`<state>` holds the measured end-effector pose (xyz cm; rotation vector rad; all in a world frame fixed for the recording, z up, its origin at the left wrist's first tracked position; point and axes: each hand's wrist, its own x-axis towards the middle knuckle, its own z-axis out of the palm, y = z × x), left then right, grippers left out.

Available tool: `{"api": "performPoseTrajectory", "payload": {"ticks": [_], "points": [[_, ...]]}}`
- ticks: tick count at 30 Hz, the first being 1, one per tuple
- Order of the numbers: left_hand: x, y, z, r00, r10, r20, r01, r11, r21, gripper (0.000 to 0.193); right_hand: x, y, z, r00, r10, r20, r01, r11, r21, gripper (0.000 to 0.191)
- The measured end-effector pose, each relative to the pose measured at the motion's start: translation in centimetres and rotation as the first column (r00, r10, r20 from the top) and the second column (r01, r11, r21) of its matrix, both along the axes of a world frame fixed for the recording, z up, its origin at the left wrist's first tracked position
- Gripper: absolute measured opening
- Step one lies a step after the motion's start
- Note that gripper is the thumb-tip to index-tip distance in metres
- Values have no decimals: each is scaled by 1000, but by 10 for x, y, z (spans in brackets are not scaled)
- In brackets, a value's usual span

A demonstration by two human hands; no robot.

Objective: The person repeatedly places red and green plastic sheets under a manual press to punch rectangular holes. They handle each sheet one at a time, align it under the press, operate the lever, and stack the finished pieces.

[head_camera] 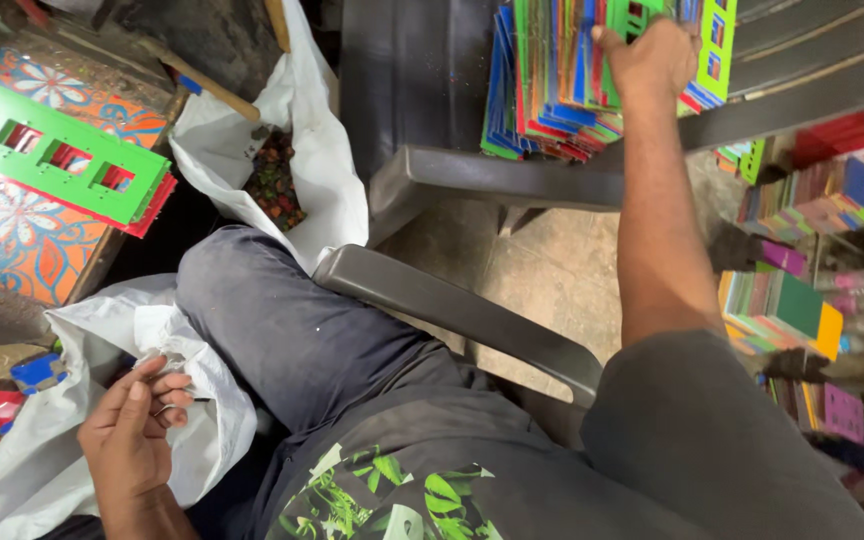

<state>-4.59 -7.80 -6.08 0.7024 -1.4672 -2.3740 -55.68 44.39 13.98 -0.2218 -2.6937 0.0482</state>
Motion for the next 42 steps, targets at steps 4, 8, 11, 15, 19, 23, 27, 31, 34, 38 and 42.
{"api": "performPoseTrajectory", "payload": {"ticks": [4,8,11,15,19,23,27,31,34,38,42], "points": [[-3,2,2,1000,17,-5,-17,1000,9,36,-13,-15,-16,1000,22,-16,-21,999,41,57],[-3,-2,1,999,33,38,-33,999,2,35,-17,-14,-20,988,150,-26,-149,989,23,37],[-1,-4,0,1000,24,9,-24,999,31,36,-10,-22,-22,971,229,-63,-227,973,32,26],[-2,-6,-2,1000,28,4,-28,998,52,36,6,-40,-23,927,312,-207,-291,949,123,10],[-3,-6,-2,1000,19,17,-19,999,34,36,10,-42,-21,937,268,-223,-257,963,76,12],[-1,-5,-2,999,32,16,-33,999,34,36,-8,-35,-23,953,199,-227,-190,980,58,13],[-2,-8,-5,999,28,29,-29,998,47,37,-22,-43,-15,999,-9,-52,9,1000,8,25],[-4,-16,-5,999,54,3,-54,998,22,38,12,-98,-11,859,406,-311,-403,912,75,31],[-9,-20,0,999,41,6,-40,999,-14,35,69,-207,-34,612,768,-187,-759,505,-410,29],[-12,-22,6,1000,20,-2,-20,1000,1,32,158,-369,-81,289,953,-94,-928,255,-271,62],[-1,-25,14,999,41,-2,-41,999,-5,30,191,-485,-104,222,975,29,-970,224,-90,97]]}}
